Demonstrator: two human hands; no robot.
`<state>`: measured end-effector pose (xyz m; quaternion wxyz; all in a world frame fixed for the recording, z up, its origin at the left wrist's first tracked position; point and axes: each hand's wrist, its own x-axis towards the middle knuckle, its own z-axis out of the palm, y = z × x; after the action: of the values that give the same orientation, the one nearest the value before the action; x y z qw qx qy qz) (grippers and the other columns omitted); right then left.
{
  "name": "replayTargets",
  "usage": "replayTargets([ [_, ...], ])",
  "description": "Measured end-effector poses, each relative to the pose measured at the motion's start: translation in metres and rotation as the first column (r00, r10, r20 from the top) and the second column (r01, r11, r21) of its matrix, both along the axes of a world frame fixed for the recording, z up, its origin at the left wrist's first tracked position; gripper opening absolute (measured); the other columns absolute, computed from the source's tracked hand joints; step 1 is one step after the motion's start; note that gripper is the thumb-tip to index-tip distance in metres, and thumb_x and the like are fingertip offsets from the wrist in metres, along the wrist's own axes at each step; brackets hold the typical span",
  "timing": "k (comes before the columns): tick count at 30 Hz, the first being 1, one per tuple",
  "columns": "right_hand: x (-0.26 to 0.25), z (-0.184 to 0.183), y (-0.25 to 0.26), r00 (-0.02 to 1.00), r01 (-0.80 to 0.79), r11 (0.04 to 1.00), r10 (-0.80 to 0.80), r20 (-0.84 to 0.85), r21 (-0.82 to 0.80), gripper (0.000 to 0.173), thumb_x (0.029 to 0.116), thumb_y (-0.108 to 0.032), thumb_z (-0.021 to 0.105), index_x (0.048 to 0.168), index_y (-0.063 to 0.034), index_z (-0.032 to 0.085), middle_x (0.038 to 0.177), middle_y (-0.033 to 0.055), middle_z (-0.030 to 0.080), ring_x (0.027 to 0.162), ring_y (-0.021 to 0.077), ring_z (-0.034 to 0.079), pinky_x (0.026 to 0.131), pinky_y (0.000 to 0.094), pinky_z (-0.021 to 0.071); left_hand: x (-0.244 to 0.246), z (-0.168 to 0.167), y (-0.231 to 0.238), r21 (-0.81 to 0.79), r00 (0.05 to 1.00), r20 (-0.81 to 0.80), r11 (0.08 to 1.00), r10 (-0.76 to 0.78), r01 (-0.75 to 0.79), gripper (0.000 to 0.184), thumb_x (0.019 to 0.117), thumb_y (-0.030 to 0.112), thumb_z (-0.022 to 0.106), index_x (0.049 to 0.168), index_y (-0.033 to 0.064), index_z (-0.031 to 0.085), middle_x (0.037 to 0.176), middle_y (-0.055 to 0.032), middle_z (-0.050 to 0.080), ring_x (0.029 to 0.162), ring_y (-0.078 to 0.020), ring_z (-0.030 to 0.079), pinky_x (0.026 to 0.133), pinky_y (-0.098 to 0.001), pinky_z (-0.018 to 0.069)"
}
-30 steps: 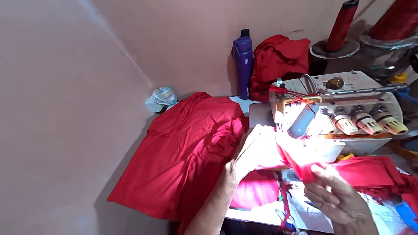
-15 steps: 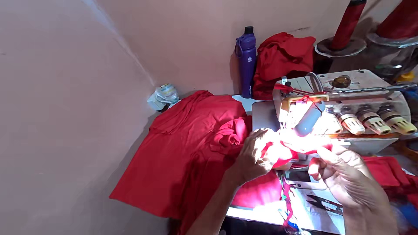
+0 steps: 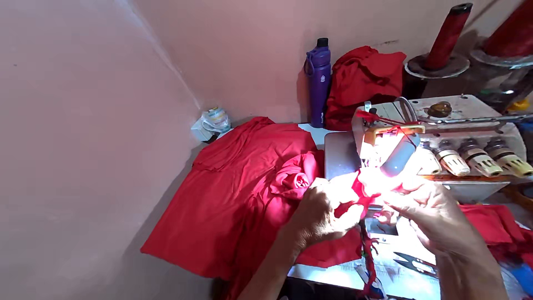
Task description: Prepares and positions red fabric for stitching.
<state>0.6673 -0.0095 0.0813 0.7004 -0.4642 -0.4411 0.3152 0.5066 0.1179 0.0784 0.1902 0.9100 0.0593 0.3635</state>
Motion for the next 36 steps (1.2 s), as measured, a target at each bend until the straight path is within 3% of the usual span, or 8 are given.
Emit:
replayTargets([
  [9, 0.005, 0.003, 0.007, 0.867, -0.111, 0.985, 0.161, 0.471, -0.133, 0.009, 0.0907, -0.015, 0.057, 0.094, -0.0118, 0.066, 0.068, -0.0152, 0.065, 0.059, -0.0071, 0.063, 0.056, 0.0119, 0.0543, -0.006, 0.015, -0.015, 0.345, 0.988, 0.14, 0.932, 0.065, -0.11, 0.019, 0.0914, 0.019, 0.061, 0.081, 0.0094, 0.074, 0.072, -0.0056, 0.068, 0.071, -0.0172, 0.064, 0.068, -0.0306, 0.0465],
  [15, -0.003, -0.001, -0.003, 0.838, -0.283, 0.929, 0.361, 0.41, -0.238, 0.009, 0.093, -0.015, 0.062, 0.095, -0.0072, 0.066, 0.069, -0.0146, 0.062, 0.057, -0.0104, 0.056, 0.054, 0.0093, 0.0501, 0.003, 0.018, -0.014, 0.146, 0.986, 0.143, 0.987, -0.081, 0.06, 0.008, 0.0923, 0.012, 0.066, 0.091, 0.005, 0.071, 0.079, -0.0087, 0.066, 0.078, -0.0138, 0.063, 0.076, -0.0206, 0.0497],
  [18, -0.011, -0.009, -0.012, 0.848, -0.224, 0.973, 0.224, 0.48, -0.059, 0.016, 0.0918, -0.021, 0.067, 0.081, -0.0092, 0.062, 0.059, -0.0139, 0.055, 0.049, -0.0121, 0.05, 0.046, 0.0074, 0.0442, 0.008, 0.02, -0.013, -0.013, 0.975, 0.127, 0.983, -0.181, 0.185, 0.02, 0.0891, 0.021, 0.074, 0.092, 0.0013, 0.073, 0.084, -0.0089, 0.067, 0.085, -0.0076, 0.062, 0.079, -0.0154, 0.0485],
  [22, -0.029, -0.016, -0.031, 0.819, -0.016, 1.0, -0.001, 0.574, 0.025, 0.027, 0.0939, -0.026, 0.065, 0.078, -0.0048, 0.062, 0.058, -0.005, 0.049, 0.048, -0.0074, 0.042, 0.045, 0.0095, 0.0359, 0.01, 0.016, -0.007, 0.011, 0.969, 0.0, 0.968, -0.249, 0.249, 0.037, 0.0888, 0.043, 0.071, 0.096, 0.0069, 0.077, 0.095, -0.0105, 0.073, 0.099, -0.0184, 0.067, 0.092, -0.0362, 0.05],
  [25, -0.044, -0.026, -0.043, 0.867, 0.064, 0.998, -0.044, 0.497, -0.024, 0.017, 0.0939, -0.015, 0.066, 0.09, 0.001, 0.071, 0.067, -0.0001, 0.06, 0.054, -0.0064, 0.045, 0.051, 0.0105, 0.0385, 0.01, 0.001, -0.002, 0.05, 0.967, -0.14, 0.974, -0.211, 0.22, 0.048, 0.0871, 0.055, 0.067, 0.095, 0.009, 0.077, 0.097, -0.0095, 0.075, 0.101, -0.0213, 0.069, 0.098, -0.0408, 0.0494],
  [28, -0.055, -0.047, -0.044, 0.935, 0.141, 0.987, -0.109, 0.339, -0.071, 0.014, 0.0929, -0.008, 0.066, 0.097, 0.0035, 0.073, 0.079, 0.0008, 0.07, 0.061, -0.0069, 0.057, 0.059, 0.0115, 0.0497, 0.011, -0.021, 0.009, 0.1, 0.988, -0.118, 0.989, -0.101, 0.113, 0.049, 0.0877, 0.051, 0.068, 0.1, 0.0042, 0.078, 0.105, -0.0143, 0.076, 0.107, -0.026, 0.07, 0.102, -0.0432, 0.0492],
  [32, -0.049, -0.069, -0.021, 0.949, 0.212, 0.977, -0.214, 0.233, 0.037, 0.008, 0.0894, -0.008, 0.069, 0.093, -0.0014, 0.073, 0.086, -0.0043, 0.07, 0.066, -0.0092, 0.058, 0.06, 0.0089, 0.0509, 0.021, -0.028, 0.015, 0.172, 0.997, 0.019, 0.983, -0.07, 0.065, 0.03, 0.0915, 0.032, 0.068, 0.1, 0.0046, 0.078, 0.108, -0.0142, 0.076, 0.109, -0.0247, 0.07, 0.102, -0.0408, 0.0484],
  [36, -0.028, -0.066, -0.007, 0.969, 0.115, 0.986, -0.139, 0.206, 0.122, 0.008, 0.0903, -0.016, 0.071, 0.096, -0.0136, 0.075, 0.084, -0.0139, 0.071, 0.069, -0.011, 0.06, 0.062, 0.0085, 0.052, 0.018, -0.017, -0.007, 0.307, 0.997, 0.074, 0.952, -0.003, -0.02, 0.03, 0.0974, 0.029, 0.059, 0.086, 0.0083, 0.078, 0.091, -0.0096, 0.077, 0.096, -0.0226, 0.072, 0.096, -0.0396, 0.0514],
])
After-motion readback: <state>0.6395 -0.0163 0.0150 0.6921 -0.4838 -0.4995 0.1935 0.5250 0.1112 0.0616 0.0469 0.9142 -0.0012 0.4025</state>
